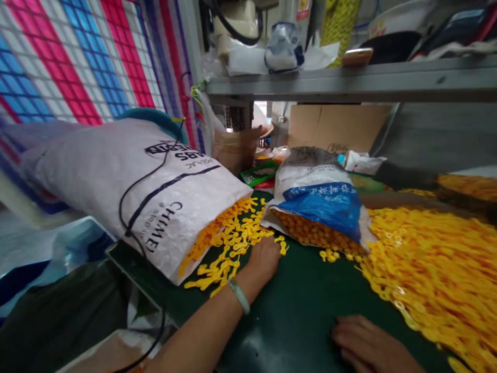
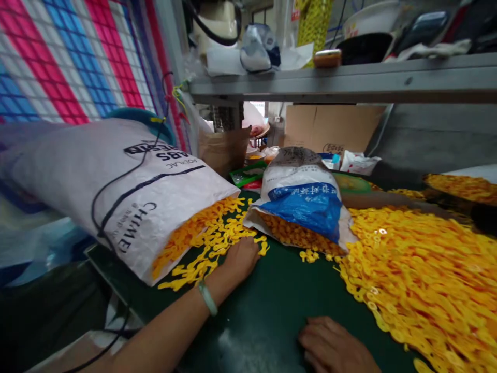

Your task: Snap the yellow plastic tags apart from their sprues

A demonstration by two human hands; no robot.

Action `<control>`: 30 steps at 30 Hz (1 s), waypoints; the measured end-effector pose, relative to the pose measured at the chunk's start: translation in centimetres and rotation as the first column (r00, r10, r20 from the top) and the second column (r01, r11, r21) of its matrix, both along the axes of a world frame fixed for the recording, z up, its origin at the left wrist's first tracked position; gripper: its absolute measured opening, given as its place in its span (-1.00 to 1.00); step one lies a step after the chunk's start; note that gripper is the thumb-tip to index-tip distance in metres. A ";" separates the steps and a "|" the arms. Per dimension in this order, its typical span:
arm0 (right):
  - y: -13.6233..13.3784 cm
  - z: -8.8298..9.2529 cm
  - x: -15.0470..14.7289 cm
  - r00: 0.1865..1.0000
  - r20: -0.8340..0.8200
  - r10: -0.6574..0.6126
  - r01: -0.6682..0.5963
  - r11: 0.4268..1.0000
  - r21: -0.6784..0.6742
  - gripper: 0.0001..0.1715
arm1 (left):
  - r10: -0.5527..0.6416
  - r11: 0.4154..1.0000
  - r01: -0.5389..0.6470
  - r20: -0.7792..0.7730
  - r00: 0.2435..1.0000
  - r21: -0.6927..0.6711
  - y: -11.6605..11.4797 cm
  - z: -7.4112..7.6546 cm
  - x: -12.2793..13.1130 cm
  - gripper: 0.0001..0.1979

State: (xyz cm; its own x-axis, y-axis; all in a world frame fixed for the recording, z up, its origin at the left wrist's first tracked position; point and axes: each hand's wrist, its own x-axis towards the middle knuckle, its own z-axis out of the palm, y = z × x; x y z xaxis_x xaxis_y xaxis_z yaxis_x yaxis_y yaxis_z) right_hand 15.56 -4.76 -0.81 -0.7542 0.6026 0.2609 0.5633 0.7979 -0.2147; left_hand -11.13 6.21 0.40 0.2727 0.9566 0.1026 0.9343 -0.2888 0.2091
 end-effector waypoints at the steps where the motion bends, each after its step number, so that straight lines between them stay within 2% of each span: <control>1: 0.8 0.2 0.4 0.997 0.009 -0.083 0.083 0.996 -0.013 -0.75 | -0.008 1.000 0.008 0.002 1.000 -0.003 -0.6 -0.2 0.2 -0.80; 3: 3.2 0.5 1.0 0.963 0.039 -0.267 0.267 0.964 0.008 -0.72 | -0.030 0.999 0.030 0.011 0.999 -0.013 -2.2 -0.4 0.5 -0.80; 5: 6.3 0.5 1.2 0.924 0.037 -0.380 0.376 0.924 0.074 -0.69 | -0.065 0.997 0.065 0.025 0.998 -0.038 -3.9 -0.3 0.5 -0.83; 8: 10.4 0.1 0.6 0.902 0.029 -0.430 0.425 0.899 0.102 -0.67 | -0.115 0.988 0.120 0.056 0.992 -0.100 -5.7 0.2 0.2 -0.92; 10: 11.5 -0.1 -0.1 0.897 0.022 -0.441 0.436 0.893 0.113 -0.68 | -0.131 0.981 0.143 0.092 0.987 -0.133 -6.1 0.5 0.1 -0.86; 13: 11.0 -0.3 -0.9 0.900 0.009 -0.435 0.432 0.896 0.104 -0.71 | -0.126 0.977 0.146 0.132 0.983 -0.157 -6.0 0.5 0.6 -0.62; 15: 9.6 -0.3 -1.0 0.908 0.003 -0.419 0.418 0.905 0.084 -0.75 | -0.152 0.972 0.173 0.133 0.979 -0.160 -5.8 0.3 1.2 -0.57; 19: 7.0 -0.1 -0.4 0.929 -0.003 -0.371 0.371 0.928 0.017 -0.75 | -0.213 0.958 0.234 0.138 0.967 -0.164 -5.8 -0.1 2.2 -0.63; 26: 4.7 0.4 -1.1 0.931 -0.114 -0.348 0.332 0.933 -0.137 -0.66 | -0.152 0.957 0.211 0.275 0.949 -0.199 -6.1 0.0 3.6 -0.81; 28: 4.1 0.7 -1.8 0.931 -0.149 -0.332 0.304 0.935 -0.182 -0.65 | -0.142 0.947 0.239 0.389 0.910 -0.214 -6.4 0.2 4.0 -0.82; 30: 3.4 1.0 -2.3 0.925 -0.204 -0.319 0.256 0.924 -0.284 -0.67 | -0.089 0.935 0.272 0.590 0.803 -0.229 -6.6 0.2 4.5 -0.86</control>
